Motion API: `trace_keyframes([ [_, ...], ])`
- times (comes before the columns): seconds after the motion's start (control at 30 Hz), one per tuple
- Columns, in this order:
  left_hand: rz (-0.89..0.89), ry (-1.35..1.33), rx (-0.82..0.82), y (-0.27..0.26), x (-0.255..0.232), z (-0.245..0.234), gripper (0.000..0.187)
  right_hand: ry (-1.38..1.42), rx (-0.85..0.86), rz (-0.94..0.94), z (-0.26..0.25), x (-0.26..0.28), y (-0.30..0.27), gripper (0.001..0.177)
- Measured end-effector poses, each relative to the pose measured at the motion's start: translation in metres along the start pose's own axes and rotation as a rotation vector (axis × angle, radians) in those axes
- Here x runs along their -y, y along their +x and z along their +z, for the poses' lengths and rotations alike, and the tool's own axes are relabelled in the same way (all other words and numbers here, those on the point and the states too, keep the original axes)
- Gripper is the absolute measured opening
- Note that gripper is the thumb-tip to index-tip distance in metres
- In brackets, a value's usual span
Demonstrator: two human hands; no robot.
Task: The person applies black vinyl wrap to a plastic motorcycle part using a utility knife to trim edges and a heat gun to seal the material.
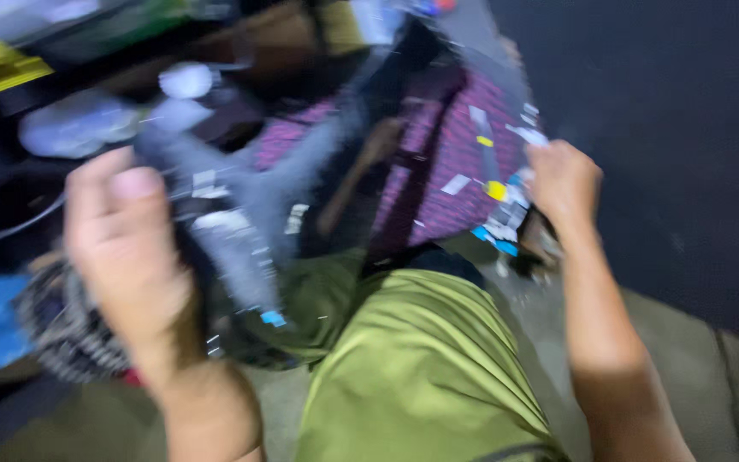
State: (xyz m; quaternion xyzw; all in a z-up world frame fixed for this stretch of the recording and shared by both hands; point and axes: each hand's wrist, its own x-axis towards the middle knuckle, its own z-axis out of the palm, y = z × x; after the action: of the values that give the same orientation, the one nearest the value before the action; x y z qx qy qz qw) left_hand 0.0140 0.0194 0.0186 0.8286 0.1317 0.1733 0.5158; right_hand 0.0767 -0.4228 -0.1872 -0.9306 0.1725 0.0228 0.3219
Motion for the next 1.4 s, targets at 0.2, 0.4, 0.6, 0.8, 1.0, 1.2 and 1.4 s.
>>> trace_keyframes([
  [0.2, -0.146, -0.429, 0.053, 0.007, 0.015, 0.006, 0.03, -0.267, -0.061, -0.217, 0.011, -0.036, 0.004, 0.051],
  [0.4, -0.216, -0.732, 0.127, 0.008, 0.022, 0.004, 0.025, -0.1, 0.01, -0.302, 0.009, -0.039, 0.009, 0.022],
  [0.6, -0.231, -0.784, 0.148, 0.007, 0.029, 0.001, 0.026, -0.051, 0.08, -0.035, 0.004, -0.029, 0.008, 0.027],
  [0.8, -0.268, -0.86, 0.196, 0.008, 0.032, 0.002, 0.024, 0.154, 0.072, -0.217, -0.006, 0.018, -0.005, 0.019],
  [1.0, -0.238, -0.843, 0.284, 0.003, 0.028, 0.003, 0.029, 0.36, -0.046, -0.454, -0.038, 0.205, -0.094, 0.011],
  [1.2, -0.244, -0.799, 0.312, 0.003, 0.016, 0.002, 0.03, 0.387, 0.111, -0.87, -0.033, 0.321, -0.141, 0.012],
  [1.4, -0.177, -0.633, 0.212, 0.003, 0.031, -0.007, 0.035, 0.341, -0.021, -0.354, -0.023, 0.229, -0.1, 0.011],
])
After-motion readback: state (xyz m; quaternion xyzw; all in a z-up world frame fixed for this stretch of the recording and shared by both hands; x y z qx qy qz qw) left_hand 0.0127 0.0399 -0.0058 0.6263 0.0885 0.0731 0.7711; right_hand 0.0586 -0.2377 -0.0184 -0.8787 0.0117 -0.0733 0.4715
